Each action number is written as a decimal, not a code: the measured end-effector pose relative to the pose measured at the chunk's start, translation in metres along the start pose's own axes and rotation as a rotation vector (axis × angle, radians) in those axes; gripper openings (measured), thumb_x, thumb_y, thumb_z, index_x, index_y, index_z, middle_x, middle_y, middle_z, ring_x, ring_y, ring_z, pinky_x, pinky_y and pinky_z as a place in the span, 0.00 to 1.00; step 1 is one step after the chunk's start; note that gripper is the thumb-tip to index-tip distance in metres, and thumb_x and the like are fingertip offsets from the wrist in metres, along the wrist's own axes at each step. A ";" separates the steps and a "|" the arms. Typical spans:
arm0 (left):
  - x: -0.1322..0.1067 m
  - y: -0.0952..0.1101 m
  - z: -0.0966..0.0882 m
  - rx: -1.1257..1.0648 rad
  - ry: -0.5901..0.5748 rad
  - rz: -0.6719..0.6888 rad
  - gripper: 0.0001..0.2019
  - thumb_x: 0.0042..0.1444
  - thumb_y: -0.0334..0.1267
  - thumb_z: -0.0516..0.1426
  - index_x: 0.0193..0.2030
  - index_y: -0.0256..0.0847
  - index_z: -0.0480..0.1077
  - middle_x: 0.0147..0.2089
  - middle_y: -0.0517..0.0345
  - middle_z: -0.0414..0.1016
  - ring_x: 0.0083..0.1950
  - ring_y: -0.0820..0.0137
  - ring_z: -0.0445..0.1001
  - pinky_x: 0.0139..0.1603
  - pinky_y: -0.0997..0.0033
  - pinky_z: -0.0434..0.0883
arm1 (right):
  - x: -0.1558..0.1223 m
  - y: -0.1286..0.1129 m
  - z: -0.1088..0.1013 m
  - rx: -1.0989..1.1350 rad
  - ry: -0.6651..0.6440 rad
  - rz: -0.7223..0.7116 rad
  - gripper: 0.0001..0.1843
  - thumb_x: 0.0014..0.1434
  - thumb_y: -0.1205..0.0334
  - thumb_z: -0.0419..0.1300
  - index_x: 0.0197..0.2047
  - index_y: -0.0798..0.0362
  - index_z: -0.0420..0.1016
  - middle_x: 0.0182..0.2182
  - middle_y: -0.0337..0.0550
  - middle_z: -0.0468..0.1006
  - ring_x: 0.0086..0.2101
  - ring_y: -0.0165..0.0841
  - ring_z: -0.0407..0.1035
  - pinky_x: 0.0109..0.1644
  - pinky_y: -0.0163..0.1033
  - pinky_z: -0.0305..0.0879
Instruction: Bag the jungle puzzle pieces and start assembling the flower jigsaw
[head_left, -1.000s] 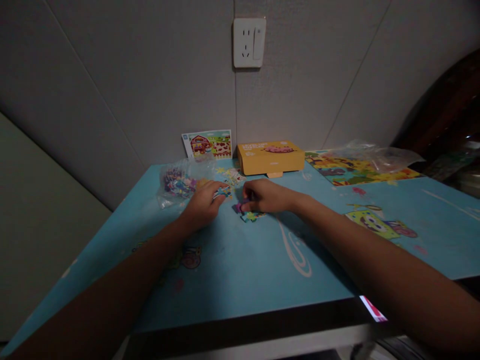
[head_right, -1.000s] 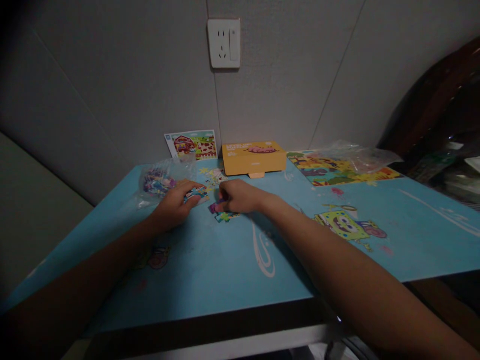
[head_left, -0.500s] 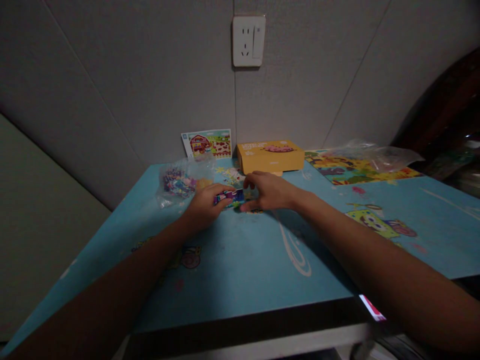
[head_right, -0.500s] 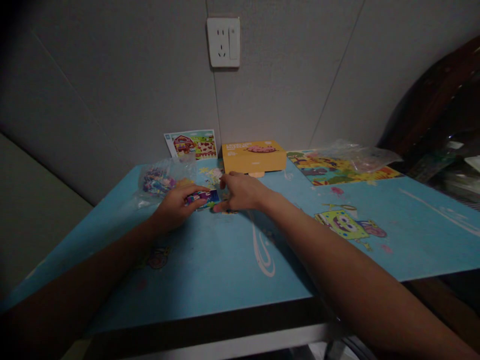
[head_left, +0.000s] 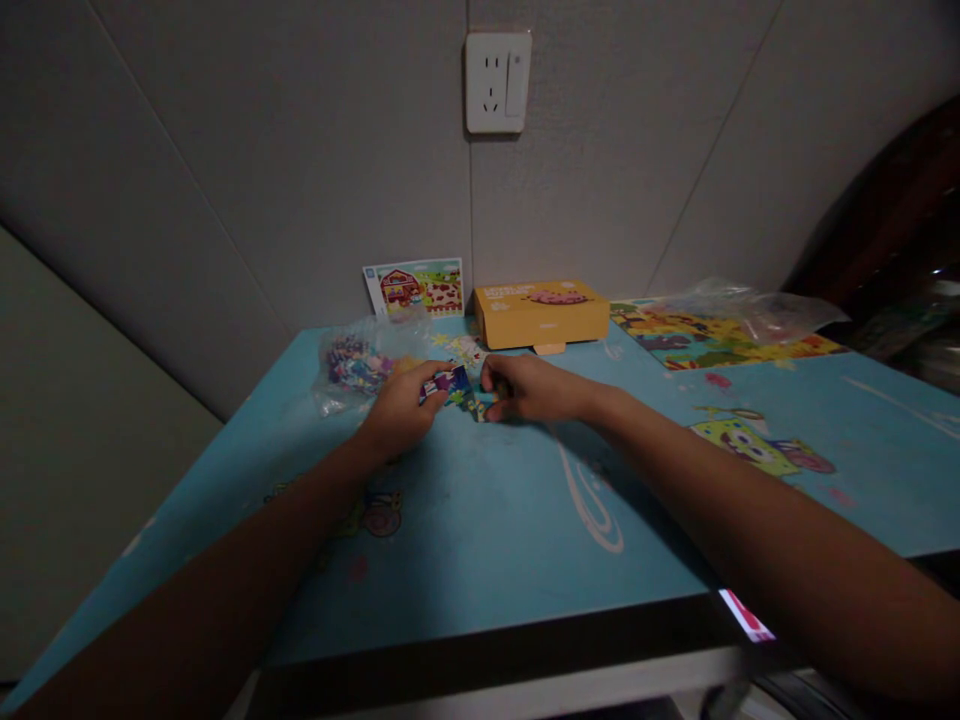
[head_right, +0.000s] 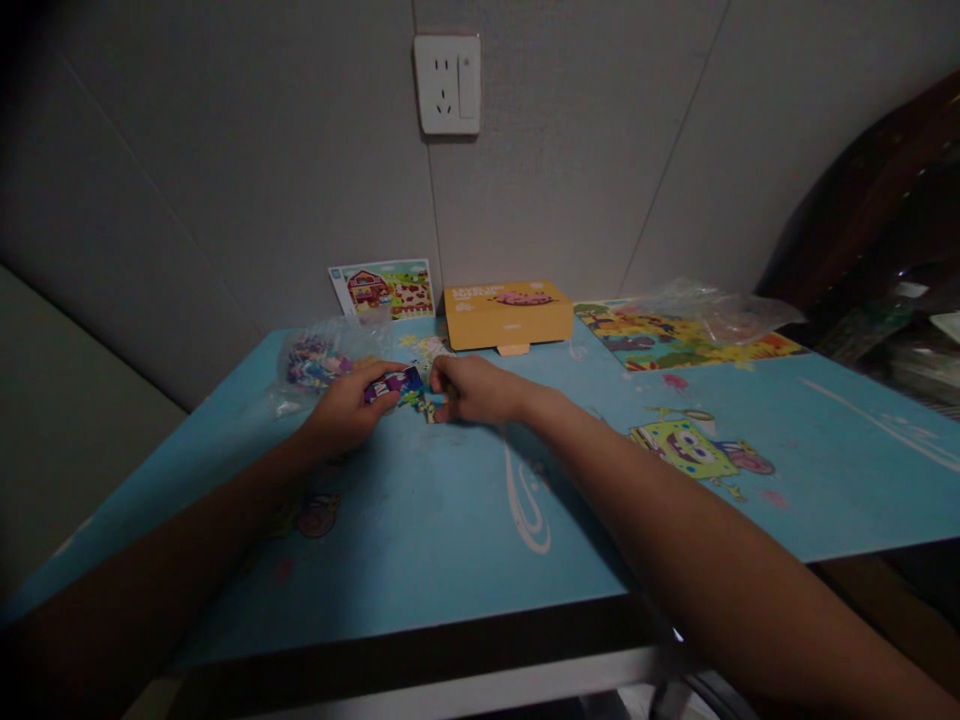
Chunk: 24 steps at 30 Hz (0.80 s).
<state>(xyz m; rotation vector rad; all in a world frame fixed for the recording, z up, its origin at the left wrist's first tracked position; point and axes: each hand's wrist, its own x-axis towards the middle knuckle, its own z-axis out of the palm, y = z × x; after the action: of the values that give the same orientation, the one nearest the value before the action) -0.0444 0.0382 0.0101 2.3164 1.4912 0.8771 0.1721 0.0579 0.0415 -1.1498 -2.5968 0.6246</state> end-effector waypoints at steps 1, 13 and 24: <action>0.000 0.000 0.000 -0.010 0.011 -0.004 0.19 0.53 0.34 0.54 0.53 0.38 0.72 0.50 0.50 0.76 0.52 0.58 0.72 0.56 0.57 0.66 | 0.001 0.000 0.002 0.062 0.044 -0.029 0.18 0.50 0.64 0.67 0.43 0.54 0.67 0.32 0.38 0.73 0.31 0.30 0.65 0.34 0.33 0.57; -0.004 0.002 0.006 -0.443 -0.126 -0.044 0.35 0.54 0.35 0.56 0.69 0.36 0.51 0.27 0.63 0.71 0.27 0.72 0.69 0.28 0.74 0.64 | 0.007 0.004 0.017 0.152 0.169 0.047 0.11 0.54 0.60 0.64 0.38 0.57 0.72 0.29 0.39 0.73 0.27 0.28 0.63 0.31 0.34 0.54; 0.001 0.000 0.000 -0.210 0.113 -0.060 0.25 0.54 0.50 0.59 0.55 0.36 0.71 0.29 0.60 0.72 0.28 0.71 0.69 0.35 0.70 0.69 | 0.008 -0.002 0.008 -0.038 0.322 0.205 0.09 0.56 0.58 0.60 0.34 0.57 0.73 0.27 0.45 0.75 0.27 0.33 0.63 0.29 0.37 0.50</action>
<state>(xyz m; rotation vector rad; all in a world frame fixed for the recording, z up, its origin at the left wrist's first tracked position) -0.0439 0.0391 0.0112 2.0921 1.4273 1.1070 0.1626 0.0608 0.0360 -1.4108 -2.2483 0.3898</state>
